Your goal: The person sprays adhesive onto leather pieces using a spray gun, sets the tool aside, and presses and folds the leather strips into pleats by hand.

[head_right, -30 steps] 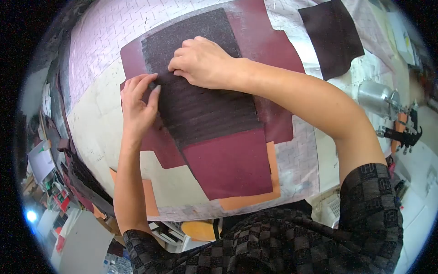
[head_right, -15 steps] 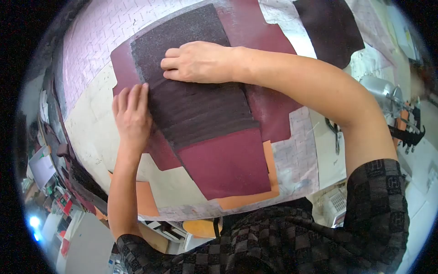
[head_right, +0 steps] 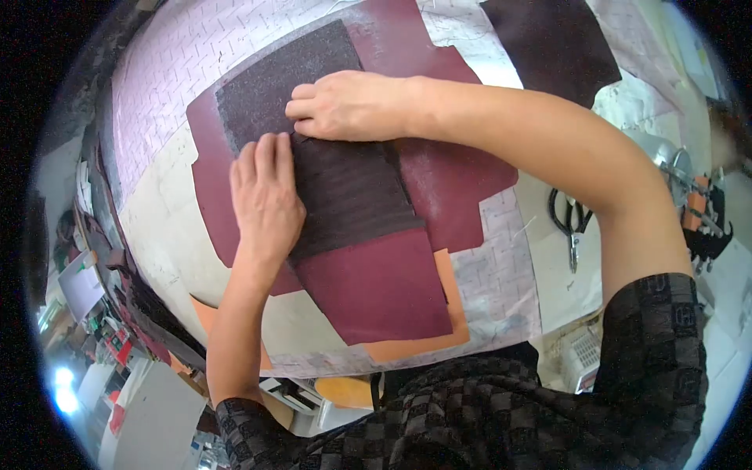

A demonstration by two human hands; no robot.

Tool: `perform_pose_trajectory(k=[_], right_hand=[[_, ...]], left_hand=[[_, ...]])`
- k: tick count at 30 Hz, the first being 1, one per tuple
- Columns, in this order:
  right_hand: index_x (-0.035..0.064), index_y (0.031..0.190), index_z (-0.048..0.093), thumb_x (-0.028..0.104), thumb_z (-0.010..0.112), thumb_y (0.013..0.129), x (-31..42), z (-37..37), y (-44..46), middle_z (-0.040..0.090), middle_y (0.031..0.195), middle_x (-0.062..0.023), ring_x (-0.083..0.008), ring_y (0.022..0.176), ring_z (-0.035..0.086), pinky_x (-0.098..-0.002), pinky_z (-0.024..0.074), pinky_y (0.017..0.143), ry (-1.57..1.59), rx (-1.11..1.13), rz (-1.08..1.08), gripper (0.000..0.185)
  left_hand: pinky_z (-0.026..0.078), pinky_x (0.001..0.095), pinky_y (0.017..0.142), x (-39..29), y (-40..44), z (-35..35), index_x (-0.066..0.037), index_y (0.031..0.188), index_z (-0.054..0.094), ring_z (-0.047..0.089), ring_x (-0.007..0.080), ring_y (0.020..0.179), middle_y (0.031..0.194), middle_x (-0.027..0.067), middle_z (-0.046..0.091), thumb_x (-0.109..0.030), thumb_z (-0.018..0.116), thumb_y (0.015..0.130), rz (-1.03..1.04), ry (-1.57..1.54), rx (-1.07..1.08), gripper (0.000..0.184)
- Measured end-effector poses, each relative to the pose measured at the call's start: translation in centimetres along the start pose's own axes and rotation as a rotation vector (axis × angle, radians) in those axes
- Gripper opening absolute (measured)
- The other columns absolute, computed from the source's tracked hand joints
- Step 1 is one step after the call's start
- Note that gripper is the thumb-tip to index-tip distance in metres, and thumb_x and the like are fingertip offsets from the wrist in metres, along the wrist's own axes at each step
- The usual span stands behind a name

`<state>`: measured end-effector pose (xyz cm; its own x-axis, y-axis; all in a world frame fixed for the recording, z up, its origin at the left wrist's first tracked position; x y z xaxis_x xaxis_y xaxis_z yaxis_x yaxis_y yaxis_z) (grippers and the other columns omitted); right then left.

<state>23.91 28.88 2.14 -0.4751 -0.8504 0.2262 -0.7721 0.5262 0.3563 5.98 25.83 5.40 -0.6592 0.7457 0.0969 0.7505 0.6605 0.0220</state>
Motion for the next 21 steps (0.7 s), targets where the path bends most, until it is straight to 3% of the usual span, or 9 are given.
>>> perform_pose_trajectory(k=[7,14,17,19,21], right_hand=[[0.001,0.125,0.073,0.009,0.067,0.093,-1.2,-1.3,-2.6,0.067,0.122,-0.0087,-0.0268,0.118,0.067,-0.0391,0.0619,0.095,0.098,0.022,0.026,0.033],[0.0021,0.126,0.075,0.007,0.067,0.092,-1.6,-3.4,-5.8,0.068,0.123,-0.0084,-0.0267,0.117,0.067,-0.04,0.0605,0.097,-0.013,0.058,-0.006,0.035],[0.0034,0.124,0.077,0.007,0.068,0.092,-2.2,-4.7,-8.9,0.07,0.122,-0.0083,-0.0272,0.118,0.067,-0.0407,0.0587,0.1,-0.033,0.094,0.056,0.033],[0.0042,0.125,0.077,0.007,0.069,0.092,-2.0,-5.1,-8.0,0.071,0.124,-0.0084,-0.0277,0.119,0.067,-0.0412,0.0581,0.101,-0.029,0.137,0.098,0.034],[0.0056,0.133,0.073,0.009,0.079,0.085,-0.4,-6.0,-6.4,0.074,0.126,-0.0093,-0.0317,0.118,0.07,-0.044,0.0587,0.102,-0.158,-0.132,0.203,0.049]], left_hand=[[0.046,0.0485,0.109,-0.5,0.4,0.9,0.007,0.148,0.061,0.057,0.037,0.129,0.138,0.0187,0.06,-0.004,0.066,0.085,0.043,0.017,0.016,0.063],[0.047,0.0485,0.11,-0.2,0.3,0.9,0.002,0.149,0.063,0.057,0.0376,0.128,0.138,0.018,0.06,0.001,0.067,0.083,0.078,-0.023,0.003,0.066],[0.048,0.0514,0.115,0.9,-0.2,1.2,0.002,0.151,0.063,0.058,0.0404,0.131,0.137,0.0194,0.062,0.011,0.062,0.081,-0.006,-0.23,-0.09,0.071],[0.047,0.0538,0.114,2.5,-1.0,1.4,0.006,0.143,0.066,0.06,0.0408,0.13,0.138,0.0215,0.065,0.011,0.066,0.084,-0.101,-0.552,-0.187,0.059],[0.045,0.0552,0.117,2.6,-2.0,1.4,0.007,0.143,0.065,0.059,0.0421,0.136,0.143,0.0226,0.065,0.007,0.066,0.089,-0.114,-0.513,-0.281,0.054]])
Point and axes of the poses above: each hand's wrist, its own y-axis towards the middle knuckle, its own z-axis out of the palm, x = y × z, the point moved 5 cm from there along y, towards the middle knuckle
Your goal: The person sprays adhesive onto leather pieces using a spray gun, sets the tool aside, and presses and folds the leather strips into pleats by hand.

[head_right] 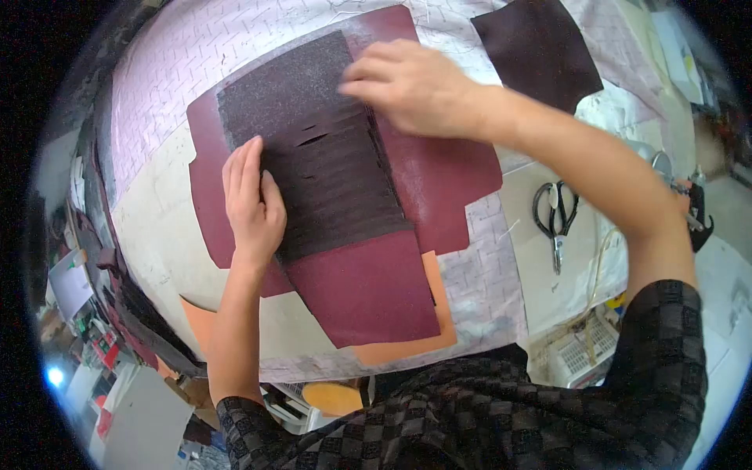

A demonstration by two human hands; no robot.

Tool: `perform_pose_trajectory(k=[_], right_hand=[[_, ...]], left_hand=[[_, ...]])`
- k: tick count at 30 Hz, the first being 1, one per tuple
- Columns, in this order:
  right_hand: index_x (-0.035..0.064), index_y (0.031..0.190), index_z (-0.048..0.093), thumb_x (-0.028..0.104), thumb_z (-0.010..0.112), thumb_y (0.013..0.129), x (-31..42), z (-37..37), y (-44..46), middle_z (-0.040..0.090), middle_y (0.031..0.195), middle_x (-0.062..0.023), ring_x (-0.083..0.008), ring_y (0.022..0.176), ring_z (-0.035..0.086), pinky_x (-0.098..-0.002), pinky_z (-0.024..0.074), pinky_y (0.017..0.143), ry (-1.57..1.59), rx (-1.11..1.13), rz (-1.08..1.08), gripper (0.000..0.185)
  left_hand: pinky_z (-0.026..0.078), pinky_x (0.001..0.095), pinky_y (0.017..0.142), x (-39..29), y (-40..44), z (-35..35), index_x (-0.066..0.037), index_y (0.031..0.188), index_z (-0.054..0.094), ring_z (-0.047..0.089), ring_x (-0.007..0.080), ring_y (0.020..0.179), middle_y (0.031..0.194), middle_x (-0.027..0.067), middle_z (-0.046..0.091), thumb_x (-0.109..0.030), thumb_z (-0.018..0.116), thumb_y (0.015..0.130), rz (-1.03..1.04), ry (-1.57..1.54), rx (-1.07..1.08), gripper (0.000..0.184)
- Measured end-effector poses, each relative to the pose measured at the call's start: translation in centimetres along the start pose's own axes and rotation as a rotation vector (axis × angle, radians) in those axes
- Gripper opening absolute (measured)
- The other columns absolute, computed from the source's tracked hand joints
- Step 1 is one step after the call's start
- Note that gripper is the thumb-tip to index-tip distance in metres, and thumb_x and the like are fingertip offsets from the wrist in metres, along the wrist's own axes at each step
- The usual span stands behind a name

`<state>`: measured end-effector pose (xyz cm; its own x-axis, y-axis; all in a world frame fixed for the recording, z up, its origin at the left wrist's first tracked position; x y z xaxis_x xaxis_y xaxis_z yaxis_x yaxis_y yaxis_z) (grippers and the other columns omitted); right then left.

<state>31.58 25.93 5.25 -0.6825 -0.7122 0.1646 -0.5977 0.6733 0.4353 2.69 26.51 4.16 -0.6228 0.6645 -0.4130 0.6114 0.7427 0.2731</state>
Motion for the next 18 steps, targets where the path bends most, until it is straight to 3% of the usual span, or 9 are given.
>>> perform_pose_trajectory(k=[1,4,7,9,13,14,15,17,18], right_hand=[[0.0057,0.135,0.073,0.017,0.082,0.089,2.2,0.6,1.5,0.073,0.137,-0.01,-0.0316,0.129,0.068,-0.0455,0.0555,0.11,0.047,-0.049,0.083,0.049],[0.0001,0.145,0.069,0.038,0.076,0.1,7.8,4.8,3.7,0.068,0.151,-0.0152,-0.0306,0.147,0.059,-0.0469,0.0427,0.127,0.087,0.11,0.058,0.059],[0.0001,0.159,0.058,0.048,0.062,0.109,9.5,7.5,1.8,0.055,0.167,-0.0168,-0.0303,0.162,0.044,-0.0481,0.0278,0.137,-0.029,0.257,0.055,0.069],[0.0007,0.162,0.054,0.049,0.062,0.108,8.4,6.5,-0.3,0.051,0.171,-0.0139,-0.0274,0.164,0.04,-0.0478,0.0249,0.139,-0.007,0.311,0.098,0.073],[0.0023,0.165,0.05,0.048,0.064,0.105,6.3,3.2,-4.6,0.045,0.176,-0.011,-0.0242,0.167,0.035,-0.0473,0.0224,0.14,-0.084,0.403,0.126,0.076],[0.0011,0.159,0.057,0.04,0.069,0.104,6.0,2.6,-4.9,0.055,0.168,-0.0114,-0.026,0.162,0.044,-0.0469,0.0256,0.139,-0.089,0.347,0.127,0.068],[0.0011,0.159,0.057,0.04,0.069,0.104,5.9,2.3,-4.4,0.055,0.168,-0.0114,-0.026,0.162,0.044,-0.0469,0.0256,0.139,-0.097,0.349,0.12,0.068],[0.003,0.145,0.069,0.026,0.076,0.1,5.5,1.6,-3.3,0.07,0.149,-0.0106,-0.0287,0.146,0.06,-0.047,0.042,0.128,-0.109,0.256,0.197,0.051],[0.003,0.145,0.069,0.026,0.076,0.1,6.0,1.9,-2.0,0.07,0.149,-0.0106,-0.0287,0.146,0.06,-0.047,0.042,0.128,-0.11,0.254,0.193,0.051]], left_hand=[[0.044,0.0566,0.12,-0.2,-0.5,-0.4,0.008,0.144,0.064,0.057,0.0433,0.142,0.149,0.0237,0.064,0.004,0.066,0.094,0.028,0.032,-0.081,0.05],[0.032,0.0594,0.131,-0.7,-2.4,1.4,0.006,0.157,0.054,0.04,0.0436,0.163,0.168,0.0247,0.051,-0.013,0.066,0.104,0.046,0.201,0.131,0.057],[0.027,0.0591,0.134,-0.3,-3.1,2.5,0.005,0.162,0.05,0.035,0.0418,0.166,0.174,0.0237,0.044,-0.019,0.063,0.107,0.04,0.26,0.218,0.061],[0.022,0.0586,0.136,0.1,-3.8,2.9,0.005,0.163,0.049,0.031,0.0399,0.168,0.177,0.0223,0.04,-0.023,0.061,0.109,0.026,0.26,0.228,0.062],[0.019,0.0581,0.137,0.1,-3.7,3.1,0.003,0.164,0.048,0.029,0.0389,0.169,0.177,0.0213,0.041,-0.025,0.06,0.11,0.019,0.269,0.219,0.062],[0.018,0.0579,0.137,0.2,-3.8,3.3,0.003,0.165,0.048,0.029,0.0388,0.169,0.177,0.0211,0.041,-0.026,0.06,0.11,0.02,0.276,0.226,0.062],[0.018,0.0579,0.137,0.2,-3.8,3.2,0.003,0.165,0.048,0.029,0.0388,0.169,0.177,0.0211,0.041,-0.026,0.06,0.11,0.017,0.276,0.216,0.062],[0.022,0.0582,0.136,0.2,-3.9,2.8,0.004,0.164,0.048,0.034,0.0406,0.166,0.173,0.022,0.046,-0.02,0.066,0.107,0.028,0.191,0.161,0.064],[0.022,0.0582,0.136,0.3,-3.9,2.6,0.004,0.164,0.048,0.034,0.0406,0.166,0.173,0.022,0.046,-0.02,0.066,0.107,0.027,0.194,0.158,0.064]])
Point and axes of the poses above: each hand's wrist, its own y-axis towards the middle knuckle, its own z-axis out of the palm, x = y × z, the point moved 5 cm from there along y, towards the middle knuckle
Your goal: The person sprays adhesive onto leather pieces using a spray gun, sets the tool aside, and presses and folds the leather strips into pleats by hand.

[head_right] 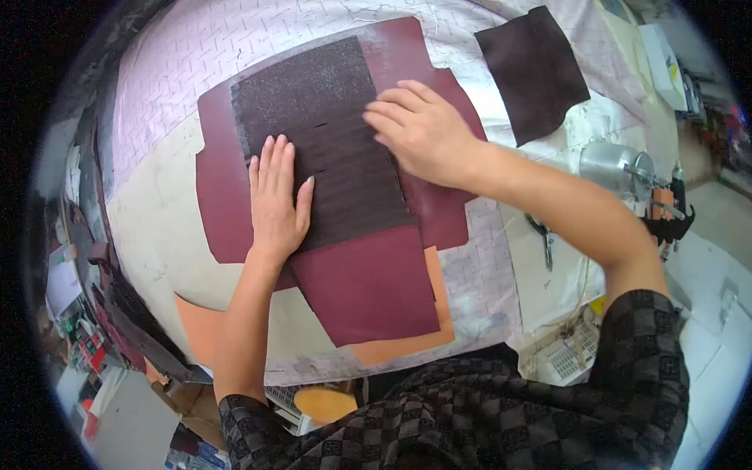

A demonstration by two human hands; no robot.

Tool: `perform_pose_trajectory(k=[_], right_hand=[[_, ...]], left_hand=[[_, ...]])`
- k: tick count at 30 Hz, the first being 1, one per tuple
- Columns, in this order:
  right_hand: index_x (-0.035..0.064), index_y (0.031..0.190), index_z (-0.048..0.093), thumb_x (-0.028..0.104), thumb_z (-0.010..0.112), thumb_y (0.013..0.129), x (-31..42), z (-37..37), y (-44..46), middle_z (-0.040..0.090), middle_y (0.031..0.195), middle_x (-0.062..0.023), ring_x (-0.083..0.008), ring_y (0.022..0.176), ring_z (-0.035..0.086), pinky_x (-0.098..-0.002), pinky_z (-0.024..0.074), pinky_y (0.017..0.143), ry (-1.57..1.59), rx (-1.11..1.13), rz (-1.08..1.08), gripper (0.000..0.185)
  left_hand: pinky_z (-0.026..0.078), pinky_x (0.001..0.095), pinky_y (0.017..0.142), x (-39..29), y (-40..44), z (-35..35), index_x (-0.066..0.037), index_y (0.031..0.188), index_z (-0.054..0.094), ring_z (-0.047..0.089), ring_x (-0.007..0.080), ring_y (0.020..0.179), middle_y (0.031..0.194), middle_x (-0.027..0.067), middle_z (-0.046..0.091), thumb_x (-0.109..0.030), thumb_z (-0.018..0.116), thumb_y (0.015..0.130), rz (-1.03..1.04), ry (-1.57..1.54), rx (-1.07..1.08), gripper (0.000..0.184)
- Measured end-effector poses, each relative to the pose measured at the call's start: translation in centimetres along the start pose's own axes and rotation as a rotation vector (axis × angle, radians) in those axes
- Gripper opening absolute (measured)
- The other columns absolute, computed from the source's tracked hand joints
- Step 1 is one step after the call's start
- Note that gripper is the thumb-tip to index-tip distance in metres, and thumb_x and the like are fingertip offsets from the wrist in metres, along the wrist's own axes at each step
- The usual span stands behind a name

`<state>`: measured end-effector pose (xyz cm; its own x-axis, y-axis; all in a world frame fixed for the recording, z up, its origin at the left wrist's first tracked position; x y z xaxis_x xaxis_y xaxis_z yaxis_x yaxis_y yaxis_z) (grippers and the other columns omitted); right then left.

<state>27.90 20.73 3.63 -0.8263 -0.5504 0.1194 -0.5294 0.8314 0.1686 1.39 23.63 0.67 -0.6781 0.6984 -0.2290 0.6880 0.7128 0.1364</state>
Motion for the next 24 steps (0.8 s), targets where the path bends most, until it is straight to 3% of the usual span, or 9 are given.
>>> perform_pose_trajectory(k=[2,5,8,12,14,16,18,20,24], right_hand=[[0.0055,0.13,0.075,0.014,0.081,0.095,1.7,-0.4,4.1,0.077,0.127,-0.0085,-0.0297,0.126,0.068,-0.0471,0.0543,0.112,0.296,-0.269,0.116,0.036],[0.0071,0.12,0.076,0.013,0.082,0.094,4.0,1.4,9.7,0.076,0.116,-0.0067,-0.0291,0.117,0.068,-0.0439,0.0569,0.099,0.399,-0.418,0.153,0.028],[0.0081,0.113,0.078,0.014,0.082,0.093,4.4,3.9,12.3,0.075,0.116,-0.0043,-0.0279,0.113,0.067,-0.0438,0.055,0.096,0.312,-0.248,0.234,0.021],[0.009,0.106,0.078,0.015,0.082,0.093,4.1,4.8,12.0,0.074,0.114,-0.002,-0.0266,0.111,0.066,-0.0434,0.0529,0.096,0.29,-0.244,0.221,0.015],[0.0098,0.107,0.077,0.016,0.083,0.092,4.6,3.8,11.7,0.074,0.111,-0.0018,-0.0254,0.112,0.066,-0.0422,0.0516,0.096,0.228,-0.321,0.023,0.017],[0.0101,0.108,0.076,0.017,0.082,0.093,4.7,3.3,11.6,0.074,0.109,-0.002,-0.0259,0.111,0.066,-0.0416,0.0514,0.095,0.285,-0.357,-0.003,0.017],[0.0103,0.109,0.075,0.018,0.082,0.095,4.8,3.2,11.6,0.073,0.107,-0.0022,-0.0265,0.109,0.067,-0.041,0.0512,0.095,0.342,-0.39,-0.027,0.018],[0.01,0.116,0.075,0.021,0.082,0.096,3.7,3.9,11.9,0.074,0.105,-0.003,-0.0284,0.105,0.069,-0.0412,0.0515,0.095,0.474,-0.31,0.159,0.023],[0.0107,0.115,0.077,0.02,0.08,0.099,2.8,4.7,12.8,0.075,0.101,-0.0034,-0.029,0.103,0.07,-0.0415,0.0518,0.096,0.4,-0.308,0.188,0.019]], left_hand=[[0.029,0.0585,0.133,1.0,0.0,-1.4,0.006,0.162,0.047,0.043,0.0429,0.16,0.168,0.0237,0.051,-0.012,0.072,0.102,-0.082,-0.272,-0.206,0.068],[0.04,0.0571,0.125,3.1,0.6,-3.4,0.008,0.161,0.046,0.057,0.043,0.143,0.155,0.024,0.062,-0.004,0.076,0.097,-0.167,-0.299,-0.291,0.071],[0.041,0.0535,0.121,4.5,1.8,-4.0,0.007,0.161,0.046,0.057,0.0397,0.138,0.149,0.0208,0.066,-0.005,0.081,0.093,-0.14,-0.228,-0.272,0.077],[0.038,0.0518,0.122,5.6,1.9,-3.2,0.003,0.16,0.048,0.053,0.0367,0.141,0.147,0.0162,0.066,-0.011,0.087,0.089,-0.145,-0.173,-0.204,0.082],[0.038,0.0517,0.122,5.5,1.9,-3.2,0.0,0.159,0.051,0.053,0.0365,0.141,0.145,0.0156,0.067,-0.013,0.087,0.088,-0.157,-0.158,-0.214,0.081],[0.037,0.0515,0.122,5.7,2.3,-3.7,-0.003,0.158,0.054,0.053,0.0363,0.14,0.143,0.015,0.067,-0.015,0.088,0.087,-0.17,-0.139,-0.227,0.079],[0.039,0.0505,0.118,5.9,2.8,-4.6,-0.01,0.149,0.064,0.056,0.035,0.135,0.136,0.0126,0.069,-0.015,0.088,0.087,-0.161,-0.14,-0.259,0.067],[0.041,0.0494,0.115,7.0,3.4,-4.5,-0.01,0.142,0.068,0.059,0.0337,0.132,0.131,0.0111,0.07,-0.014,0.086,0.088,-0.159,-0.211,-0.184,0.057],[0.047,0.0455,0.103,8.7,4.3,-4.8,-0.008,0.121,0.077,0.066,0.0303,0.117,0.118,0.0063,0.074,-0.006,0.08,0.091,-0.087,-0.261,-0.16,0.03]])
Point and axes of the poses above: each hand's wrist, its own y-axis towards the middle knuckle, its own z-axis out of the palm, x = y × z, the point moved 5 cm from there along y, towards the middle knuckle
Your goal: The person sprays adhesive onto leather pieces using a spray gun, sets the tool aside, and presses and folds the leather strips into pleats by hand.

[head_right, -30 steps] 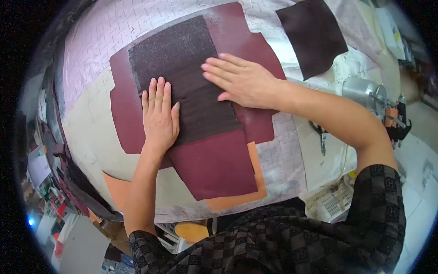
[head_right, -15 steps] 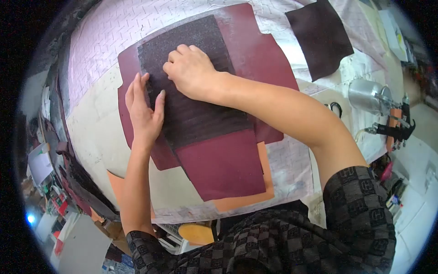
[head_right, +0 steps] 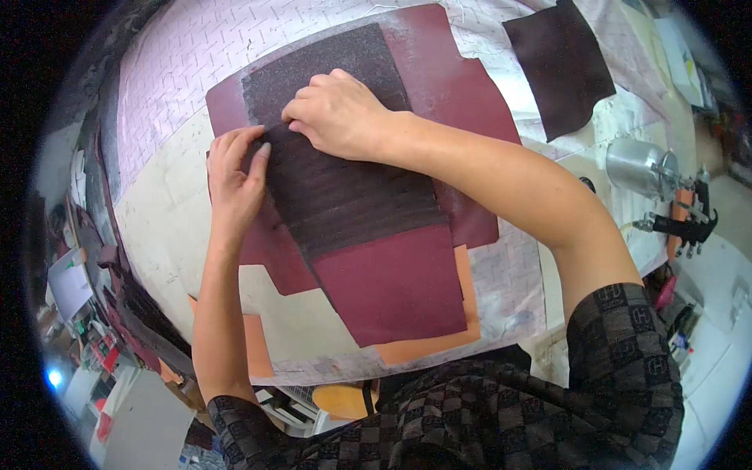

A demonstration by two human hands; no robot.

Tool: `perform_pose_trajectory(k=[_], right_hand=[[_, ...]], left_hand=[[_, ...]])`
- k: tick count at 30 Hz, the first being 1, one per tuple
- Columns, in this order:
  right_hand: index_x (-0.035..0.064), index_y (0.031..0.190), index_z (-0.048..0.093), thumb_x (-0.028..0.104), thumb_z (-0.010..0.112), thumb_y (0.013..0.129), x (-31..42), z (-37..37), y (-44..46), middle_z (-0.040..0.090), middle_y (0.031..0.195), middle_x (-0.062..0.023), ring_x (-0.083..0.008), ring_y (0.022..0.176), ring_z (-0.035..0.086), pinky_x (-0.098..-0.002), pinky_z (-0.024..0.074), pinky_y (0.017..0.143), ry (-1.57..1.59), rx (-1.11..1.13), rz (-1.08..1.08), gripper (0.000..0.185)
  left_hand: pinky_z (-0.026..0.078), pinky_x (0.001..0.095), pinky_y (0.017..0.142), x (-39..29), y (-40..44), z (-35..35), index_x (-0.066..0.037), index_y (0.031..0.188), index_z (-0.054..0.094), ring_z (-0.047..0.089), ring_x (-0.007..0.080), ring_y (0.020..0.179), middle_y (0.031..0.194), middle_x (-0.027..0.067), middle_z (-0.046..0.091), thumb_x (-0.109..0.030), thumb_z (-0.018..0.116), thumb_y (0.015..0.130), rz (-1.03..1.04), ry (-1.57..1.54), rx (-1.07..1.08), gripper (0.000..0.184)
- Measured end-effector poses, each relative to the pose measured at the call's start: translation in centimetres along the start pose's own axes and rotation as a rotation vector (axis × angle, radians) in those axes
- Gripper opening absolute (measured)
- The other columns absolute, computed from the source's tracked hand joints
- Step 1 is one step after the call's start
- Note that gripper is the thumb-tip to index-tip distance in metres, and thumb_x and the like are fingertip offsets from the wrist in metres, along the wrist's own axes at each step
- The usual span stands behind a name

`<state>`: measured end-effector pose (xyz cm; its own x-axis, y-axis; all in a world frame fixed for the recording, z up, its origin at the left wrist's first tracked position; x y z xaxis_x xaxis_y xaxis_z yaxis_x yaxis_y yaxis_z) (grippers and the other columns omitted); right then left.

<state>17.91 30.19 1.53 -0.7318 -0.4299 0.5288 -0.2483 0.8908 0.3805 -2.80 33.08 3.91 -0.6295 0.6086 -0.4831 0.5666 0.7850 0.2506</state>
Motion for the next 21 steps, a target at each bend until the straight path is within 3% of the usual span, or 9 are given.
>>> perform_pose_trajectory(k=[3,7,9,12,16,19,21], right_hand=[[0.0109,0.113,0.079,0.017,0.078,0.099,-0.7,0.7,0.3,0.075,0.098,-0.0035,-0.028,0.104,0.07,-0.0429,0.0545,0.095,0.04,0.052,-0.075,0.015],[0.0092,0.11,0.08,0.012,0.075,0.096,-1.2,0.5,0.2,0.075,0.106,-0.0041,-0.0277,0.105,0.07,-0.043,0.0586,0.093,0.068,0.034,-0.243,0.015],[0.0078,0.112,0.079,0.011,0.074,0.094,-1.3,0.1,0.0,0.074,0.11,-0.0048,-0.0277,0.107,0.07,-0.0424,0.0598,0.093,0.052,0.049,-0.311,0.019],[0.0055,0.119,0.078,0.011,0.07,0.093,-1.2,-0.2,-0.1,0.071,0.121,-0.0073,-0.027,0.112,0.069,-0.0406,0.06,0.097,-0.028,0.123,-0.457,0.027],[0.0047,0.124,0.075,0.014,0.065,0.096,-0.9,-0.1,-0.3,0.068,0.124,-0.0077,-0.0247,0.119,0.067,-0.0376,0.0604,0.096,-0.124,0.213,-0.525,0.031],[0.0041,0.131,0.074,0.012,0.064,0.097,-0.8,-0.3,0.2,0.067,0.127,-0.0089,-0.0255,0.121,0.066,-0.0386,0.0606,0.098,-0.169,0.295,-0.504,0.036],[0.0044,0.132,0.074,0.012,0.064,0.097,-0.8,-0.3,0.0,0.067,0.127,-0.0086,-0.0257,0.121,0.066,-0.0387,0.0609,0.097,-0.18,0.317,-0.502,0.037]], left_hand=[[0.05,0.0432,0.096,0.2,0.4,-0.2,-0.007,0.114,0.079,0.068,0.0302,0.109,0.113,0.0059,0.075,0.002,0.075,0.094,0.069,0.01,0.011,0.022],[0.053,0.0417,0.095,0.1,0.4,0.3,-0.002,0.113,0.079,0.068,0.0316,0.106,0.109,0.0092,0.075,0.006,0.073,0.095,0.082,0.033,0.021,0.02],[0.051,0.0438,0.095,-0.2,0.1,0.4,-0.005,0.114,0.079,0.068,0.03,0.106,0.113,0.0063,0.074,0.005,0.071,0.087,0.208,0.177,0.022,0.03],[0.052,0.0441,0.099,-1.2,-0.5,0.9,-0.003,0.118,0.079,0.068,0.0297,0.109,0.117,0.0082,0.073,0.003,0.069,0.083,0.362,0.334,0.002,0.037],[0.05,0.0464,0.104,-2.6,-2.0,0.1,-0.001,0.125,0.078,0.066,0.0307,0.116,0.124,0.0094,0.071,0.001,0.069,0.083,0.369,0.529,0.099,0.043],[0.046,0.0504,0.11,-2.5,-2.3,-0.2,0.0,0.134,0.074,0.062,0.034,0.127,0.133,0.0113,0.068,-0.002,0.067,0.085,0.158,0.625,0.019,0.049],[0.046,0.05,0.11,-4.6,-1.7,1.2,0.0,0.138,0.072,0.062,0.0348,0.127,0.135,0.013,0.068,-0.001,0.065,0.086,0.171,0.501,-0.014,0.052]])
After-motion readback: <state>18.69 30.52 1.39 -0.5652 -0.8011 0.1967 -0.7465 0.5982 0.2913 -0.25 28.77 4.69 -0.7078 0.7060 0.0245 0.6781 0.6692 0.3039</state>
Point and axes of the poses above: each hand's wrist, its own y-axis towards the middle knuckle, its own z-axis out of the palm, x = y × z, the point moved 5 cm from there along y, towards the middle knuckle
